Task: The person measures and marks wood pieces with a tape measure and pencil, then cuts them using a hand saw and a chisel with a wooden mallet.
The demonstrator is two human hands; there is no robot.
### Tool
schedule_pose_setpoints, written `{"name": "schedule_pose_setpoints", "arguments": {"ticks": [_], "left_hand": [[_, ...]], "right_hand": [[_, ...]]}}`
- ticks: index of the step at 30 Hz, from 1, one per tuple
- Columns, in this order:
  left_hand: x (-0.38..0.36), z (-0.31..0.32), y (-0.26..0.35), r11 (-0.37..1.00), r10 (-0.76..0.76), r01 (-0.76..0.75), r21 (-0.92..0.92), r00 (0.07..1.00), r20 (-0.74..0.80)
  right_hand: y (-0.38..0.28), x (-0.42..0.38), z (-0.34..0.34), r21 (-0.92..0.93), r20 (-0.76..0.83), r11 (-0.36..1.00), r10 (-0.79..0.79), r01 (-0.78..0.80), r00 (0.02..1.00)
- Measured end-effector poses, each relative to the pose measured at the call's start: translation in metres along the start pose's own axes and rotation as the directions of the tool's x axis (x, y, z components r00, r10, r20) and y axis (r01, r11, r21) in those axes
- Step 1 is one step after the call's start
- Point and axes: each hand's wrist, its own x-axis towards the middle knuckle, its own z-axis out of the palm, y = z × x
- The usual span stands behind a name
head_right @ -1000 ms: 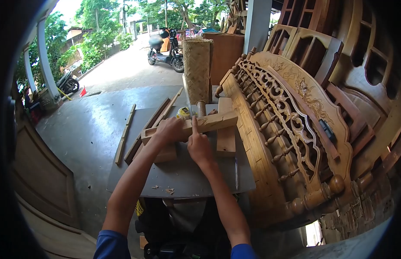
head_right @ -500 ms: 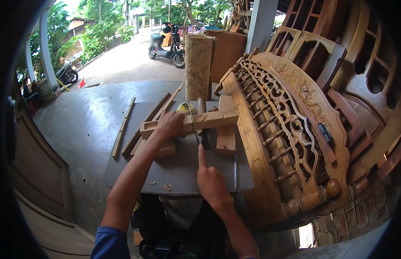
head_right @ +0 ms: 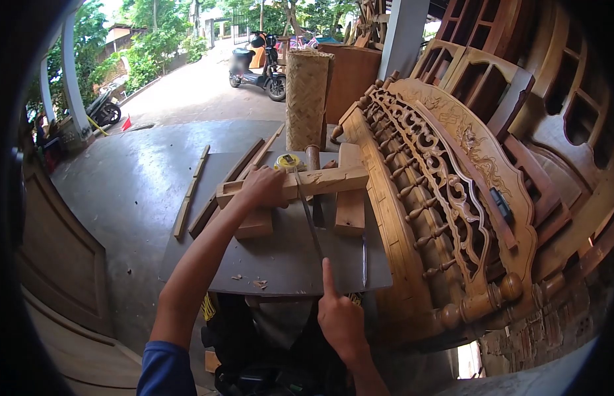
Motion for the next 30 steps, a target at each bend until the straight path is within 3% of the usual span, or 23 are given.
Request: {"name": "schedule_pose_setpoints", "arguments": {"ticks": [3, 7, 13, 16, 19, 22, 25, 28, 30], "left_hand": [[0.002, -0.003, -0.018, 0.961, 0.117, -0.116, -0.251, 0.993, -0.012], [-0.011, -0.026, -0.037, 0.957, 0.119, -0.066, -0.283, 0.977, 0.177], [-0.023, -0.013, -0.048, 0.914, 0.136, -0.117, -0.389, 0.99, 0.023], [-0.022, -0.02, -0.046, 0.938, 0.1, -0.057, -0.342, 0.989, 0.11], [-0.025, -0.02, -0.049, 0.949, 0.198, -0.184, -0.256, 0.98, 0.03], [-0.035, -0.022, -0.063, 0.866, 0.249, -0.258, -0.429, 0.965, -0.079], [-0.031, -0.022, -0.078, 0.784, 0.164, -0.122, -0.609, 0.986, 0.014], [-0.032, -0.022, -0.069, 0.796, 0.049, -0.046, -0.603, 0.999, -0.012], [-0.028, -0.027, -0.06, 0.839, 0.134, -0.077, -0.539, 0.989, 0.068]], "right_hand": [[0.011, -0.003, -0.002, 0.021, -0.029, 0.999, -0.029, 0.03, 0.999], [0.017, -0.001, 0.005, 0.074, -0.005, 0.997, -0.001, 0.001, 1.0], [0.014, -0.003, 0.01, 0.13, -0.003, 0.99, 0.053, -0.052, 0.999], [0.019, -0.004, 0.011, 0.124, -0.012, 0.991, 0.041, -0.039, 0.999], [0.017, -0.002, 0.004, 0.09, 0.045, 0.994, 0.058, -0.061, 0.997], [0.014, -0.002, -0.001, 0.084, 0.092, 0.991, 0.095, -0.103, 0.991], [0.018, -0.004, 0.005, 0.1, 0.017, 0.994, 0.043, -0.045, 0.999], [0.015, -0.004, 0.006, 0.068, 0.033, 0.996, 0.049, -0.051, 0.998], [0.012, -0.005, 0.006, 0.076, 0.035, 0.996, 0.047, -0.05, 0.998]]}}
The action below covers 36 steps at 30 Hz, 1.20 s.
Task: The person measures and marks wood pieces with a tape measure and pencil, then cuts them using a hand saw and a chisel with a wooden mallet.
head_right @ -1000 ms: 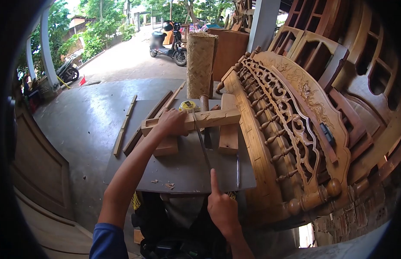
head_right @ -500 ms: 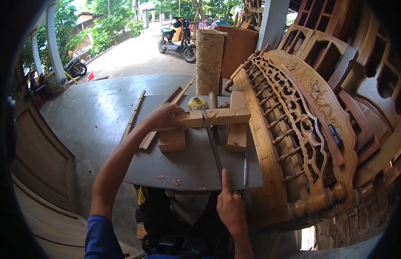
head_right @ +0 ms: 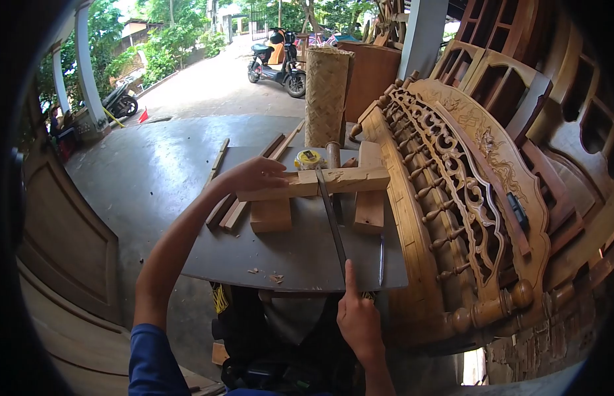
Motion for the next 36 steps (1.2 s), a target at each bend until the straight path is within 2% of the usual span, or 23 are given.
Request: {"name": "schedule_pose_setpoints", "arguments": {"ticks": [1, 4, 7, 9, 10, 13, 16, 17, 20, 21, 24, 27, 30, 31, 33, 36], "left_hand": [[0.001, 0.001, 0.002, 0.999, 0.013, -0.016, 0.036, 0.998, 0.058], [0.004, 0.006, -0.006, 0.998, 0.027, -0.026, -0.051, 1.0, 0.009], [0.001, 0.012, -0.01, 0.998, 0.039, -0.04, -0.055, 0.999, -0.024], [0.0, 0.017, -0.013, 0.955, 0.288, -0.267, 0.129, 0.939, -0.187], [-0.001, 0.02, -0.012, 0.902, 0.418, -0.366, 0.23, 0.874, -0.249], [-0.028, 0.024, 0.006, 0.807, 0.478, -0.24, 0.54, 0.801, -0.359], [-0.048, 0.037, 0.007, 0.855, 0.42, -0.195, 0.48, 0.804, -0.422], [-0.046, 0.044, 0.0, 0.934, 0.31, -0.175, 0.312, 0.832, -0.461], [-0.051, 0.047, 0.008, 0.916, 0.31, -0.137, 0.376, 0.837, -0.451], [-0.049, 0.049, 0.011, 0.881, 0.37, -0.137, 0.452, 0.795, -0.48], [-0.039, 0.058, 0.013, 0.85, 0.323, 0.004, 0.527, 0.787, -0.527], [-0.033, 0.059, 0.018, 0.821, 0.18, 0.145, 0.552, 0.852, -0.492], [-0.03, 0.061, 0.019, 0.802, 0.119, 0.193, 0.566, 0.876, -0.467], [-0.029, 0.062, 0.021, 0.755, 0.134, 0.207, 0.622, 0.88, -0.455], [-0.025, 0.062, 0.029, 0.65, 0.165, 0.227, 0.726, 0.89, -0.425], [-0.016, 0.066, 0.051, 0.818, 0.258, 0.075, 0.57, 0.839, -0.48]], "right_hand": [[-0.001, -0.001, 0.0, 0.002, 0.001, 1.0, 0.002, -0.002, 1.0], [-0.005, 0.0, -0.003, -0.049, 0.038, 0.999, 0.016, -0.014, 0.999], [-0.003, 0.0, 0.0, -0.04, 0.017, 0.999, -0.001, 0.001, 1.0], [-0.005, -0.001, 0.001, -0.042, 0.018, 0.999, 0.0, 0.001, 1.0], [-0.005, -0.001, 0.0, -0.048, 0.015, 0.999, 0.004, -0.003, 1.0], [-0.005, -0.002, 0.0, -0.044, -0.01, 0.999, -0.024, 0.024, 1.0], [-0.002, -0.003, 0.0, -0.059, 0.0, 0.998, -0.023, 0.023, 1.0], [-0.002, -0.003, 0.001, -0.058, -0.013, 0.998, -0.028, 0.028, 1.0], [-0.003, -0.003, 0.002, -0.045, -0.034, 0.998, -0.043, 0.042, 0.999], [-0.003, -0.003, 0.003, -0.038, -0.029, 0.998, -0.043, 0.042, 0.999], [-0.005, -0.004, 0.003, -0.038, -0.011, 0.999, -0.038, 0.038, 0.999], [-0.003, -0.003, 0.006, -0.052, -0.016, 0.997, -0.053, 0.052, 0.998], [-0.004, -0.004, 0.006, -0.053, -0.01, 0.997, -0.058, 0.057, 0.998], [-0.004, -0.004, 0.005, -0.051, -0.009, 0.997, -0.054, 0.053, 0.999], [-0.003, -0.005, 0.005, -0.054, -0.021, 0.997, -0.061, 0.06, 0.998], [-0.003, -0.004, 0.006, -0.04, -0.04, 0.997, -0.067, 0.065, 0.997]]}}
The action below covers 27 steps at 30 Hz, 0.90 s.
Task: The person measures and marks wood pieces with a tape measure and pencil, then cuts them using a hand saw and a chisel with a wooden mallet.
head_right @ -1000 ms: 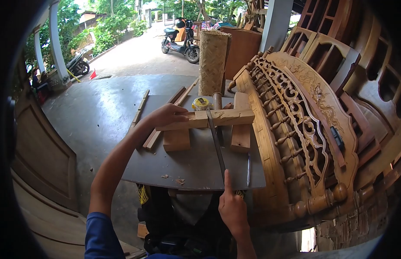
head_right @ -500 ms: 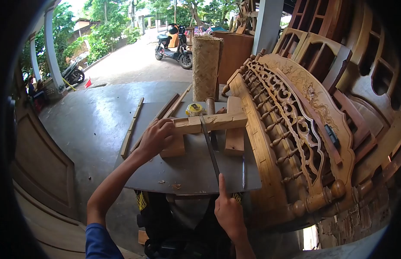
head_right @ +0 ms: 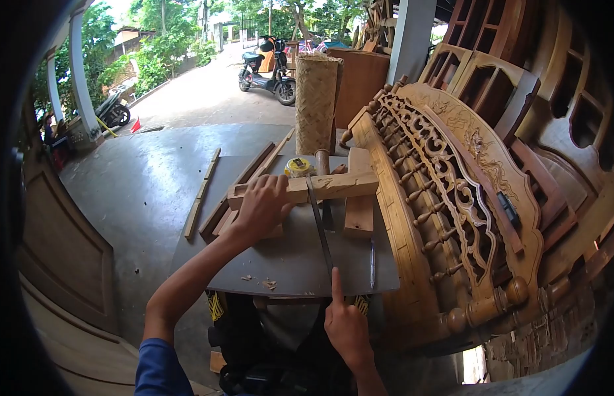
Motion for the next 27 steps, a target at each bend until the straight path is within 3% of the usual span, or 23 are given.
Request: {"name": "schedule_pose_setpoints", "arguments": {"ticks": [4, 7, 9, 10, 12, 13, 17, 20, 23, 27], "left_hand": [[0.009, 0.026, 0.007, 0.998, -0.013, 0.016, 0.068, 0.999, -0.034], [0.017, 0.038, 0.0, 0.99, -0.029, 0.022, 0.14, 0.998, 0.047], [0.028, 0.05, -0.011, 0.972, 0.0, -0.019, 0.236, 0.997, 0.079], [0.034, 0.039, -0.011, 0.99, -0.032, 0.008, 0.144, 0.986, 0.164], [0.043, 0.013, -0.012, 0.996, -0.058, 0.075, -0.037, 0.941, 0.333], [0.045, 0.003, -0.011, 0.992, -0.054, 0.088, -0.092, 0.944, 0.325], [0.054, -0.001, -0.018, 0.987, 0.011, 0.064, -0.145, 0.886, 0.463], [0.047, 0.016, -0.025, 0.968, 0.115, -0.02, -0.252, 0.923, 0.368], [0.051, 0.019, -0.023, 0.97, 0.068, 0.053, -0.237, 0.877, 0.476], [0.044, 0.027, -0.015, 0.995, 0.003, 0.039, -0.093, 0.909, 0.417]], "right_hand": [[0.007, 0.001, -0.002, 0.264, -0.122, 0.96, -0.067, 0.097, 0.99], [-0.001, 0.004, -0.023, 0.307, -0.322, 0.95, 0.047, 0.058, 0.946], [-0.001, 0.009, -0.034, 0.255, -0.355, 0.965, 0.03, 0.066, 0.934], [-0.002, 0.012, -0.04, 0.221, -0.377, 0.972, 0.015, 0.075, 0.926], [-0.007, 0.019, -0.045, 0.237, -0.348, 0.967, -0.007, 0.095, 0.938], [-0.007, 0.024, -0.042, 0.228, -0.342, 0.967, -0.029, 0.112, 0.939], [-0.016, 0.05, -0.026, 0.257, -0.216, 0.961, -0.046, 0.102, 0.975], [-0.018, 0.078, -0.007, 0.176, -0.186, 0.98, -0.063, 0.097, 0.981], [-0.02, 0.1, 0.007, 0.136, -0.197, 0.981, -0.114, 0.142, 0.974], [-0.026, 0.12, 0.024, 0.105, -0.159, 0.989, -0.084, 0.102, 0.984]]}}
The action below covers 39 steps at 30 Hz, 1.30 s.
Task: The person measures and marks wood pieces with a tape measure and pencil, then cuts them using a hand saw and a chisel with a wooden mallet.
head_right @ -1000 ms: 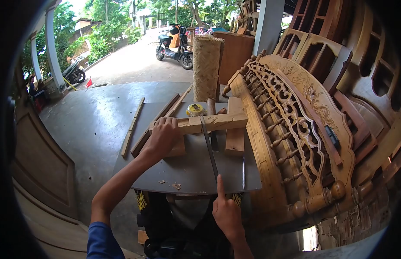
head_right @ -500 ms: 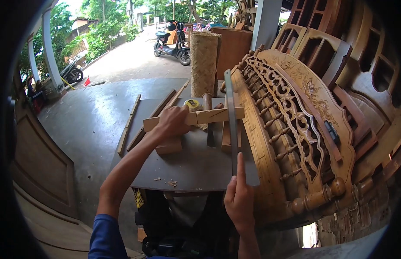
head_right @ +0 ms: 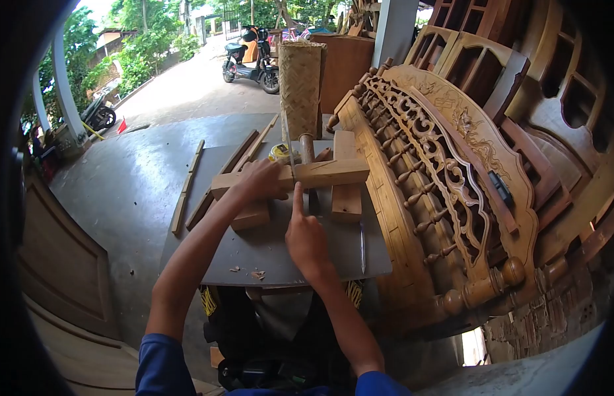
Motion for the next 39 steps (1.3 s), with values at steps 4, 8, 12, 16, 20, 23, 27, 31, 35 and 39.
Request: {"name": "schedule_pose_setpoints", "arguments": {"ticks": [4, 8, 12, 16, 20, 23, 27, 31, 35, 39], "left_hand": [[-0.001, 0.003, 0.001, 0.999, -0.032, 0.033, 0.007, 0.998, -0.061], [0.005, 0.007, 0.0, 0.995, -0.092, 0.089, -0.041, 0.993, -0.075], [0.0, 0.003, 0.005, 0.989, -0.147, 0.144, -0.045, 0.984, -0.101], [0.004, 0.011, 0.005, 0.982, -0.187, 0.184, -0.035, 0.972, -0.144], [0.007, 0.016, 0.004, 0.977, -0.212, 0.209, -0.035, 0.966, -0.151], [0.008, 0.017, 0.008, 0.977, -0.213, 0.211, -0.03, 0.963, -0.168], [0.007, 0.015, 0.006, 0.979, -0.199, 0.202, 0.005, 0.967, -0.158], [0.008, 0.014, 0.001, 0.99, -0.143, 0.144, -0.005, 0.982, -0.122], [0.007, 0.017, -0.001, 0.994, -0.1, 0.106, 0.032, 0.981, -0.164], [0.01, 0.019, 0.001, 0.987, -0.156, 0.162, 0.016, 0.968, -0.196]], "right_hand": [[-0.006, 0.018, 0.006, -0.106, 0.042, 0.994, 0.024, -0.019, 0.999], [-0.006, 0.037, 0.0, -0.241, 0.101, 0.97, 0.063, -0.037, 0.993], [0.002, 0.067, 0.013, -0.17, 0.052, 0.985, 0.017, -0.008, 0.999], [0.009, 0.084, 0.015, -0.091, 0.064, 0.994, -0.051, 0.057, 0.997], [0.015, 0.103, 0.014, -0.061, 0.126, 0.994, -0.081, 0.089, 0.989], [0.04, 0.115, 0.032, -0.076, 0.068, 0.961, -0.26, 0.264, 0.963], [-0.012, 0.111, -0.003, -0.213, 0.366, 0.972, 0.176, -0.102, 0.914], [-0.042, 0.114, -0.018, -0.178, 0.425, 0.932, 0.363, -0.317, 0.829], [-0.001, 0.115, 0.015, -0.195, 0.223, 0.977, 0.124, -0.081, 0.967], [-0.008, 0.103, 0.012, -0.076, 0.175, 0.992, 0.114, -0.102, 0.978]]}}
